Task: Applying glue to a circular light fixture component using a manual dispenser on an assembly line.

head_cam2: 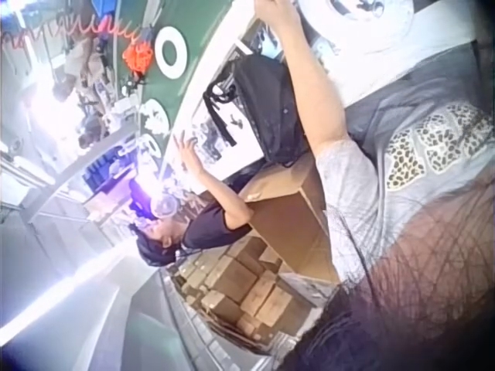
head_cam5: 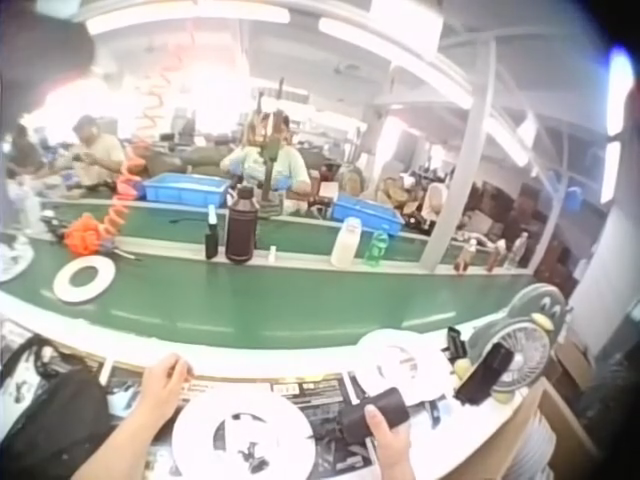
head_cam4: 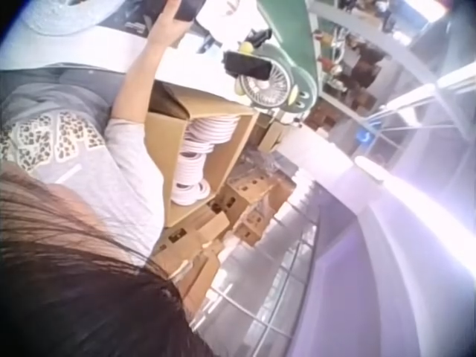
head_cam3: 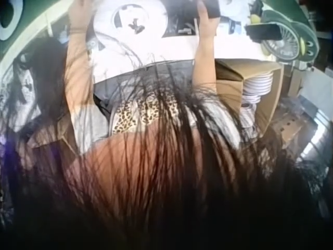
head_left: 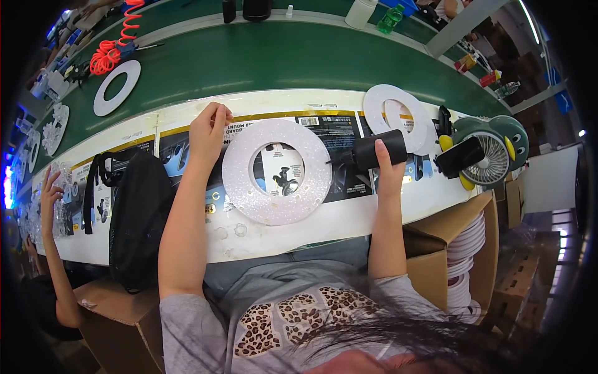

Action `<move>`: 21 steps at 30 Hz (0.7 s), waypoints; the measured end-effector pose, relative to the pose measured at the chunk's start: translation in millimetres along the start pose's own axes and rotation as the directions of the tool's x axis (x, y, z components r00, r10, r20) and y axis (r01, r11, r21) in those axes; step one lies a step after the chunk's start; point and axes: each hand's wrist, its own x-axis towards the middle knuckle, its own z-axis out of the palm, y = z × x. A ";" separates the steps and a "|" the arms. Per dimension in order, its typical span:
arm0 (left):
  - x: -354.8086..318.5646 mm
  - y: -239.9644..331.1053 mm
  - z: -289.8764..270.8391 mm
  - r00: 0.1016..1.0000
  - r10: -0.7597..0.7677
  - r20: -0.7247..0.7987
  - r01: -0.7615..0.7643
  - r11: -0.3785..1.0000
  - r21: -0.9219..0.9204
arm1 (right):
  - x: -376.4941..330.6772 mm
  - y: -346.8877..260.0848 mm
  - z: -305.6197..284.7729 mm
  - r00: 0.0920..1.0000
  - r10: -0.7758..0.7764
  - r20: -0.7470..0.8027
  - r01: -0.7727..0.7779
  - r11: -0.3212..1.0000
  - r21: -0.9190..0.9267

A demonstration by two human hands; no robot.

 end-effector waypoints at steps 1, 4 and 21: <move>-0.2 0.1 -0.1 1.000 0.000 0.000 0.000 1.000 0.000 | -0.3 -1.3 0.8 1.000 0.000 0.000 0.000 1.000 0.000; -0.7 0.2 -0.4 1.000 -0.009 -0.003 0.009 1.000 -0.023 | -0.7 -4.3 2.4 0.999 -0.043 0.010 0.043 0.999 -0.016; 0.2 -0.2 -0.2 1.000 -0.001 -0.006 0.001 1.000 0.012 | -1.5 -11.5 12.1 0.993 0.050 -0.104 -0.038 0.992 0.120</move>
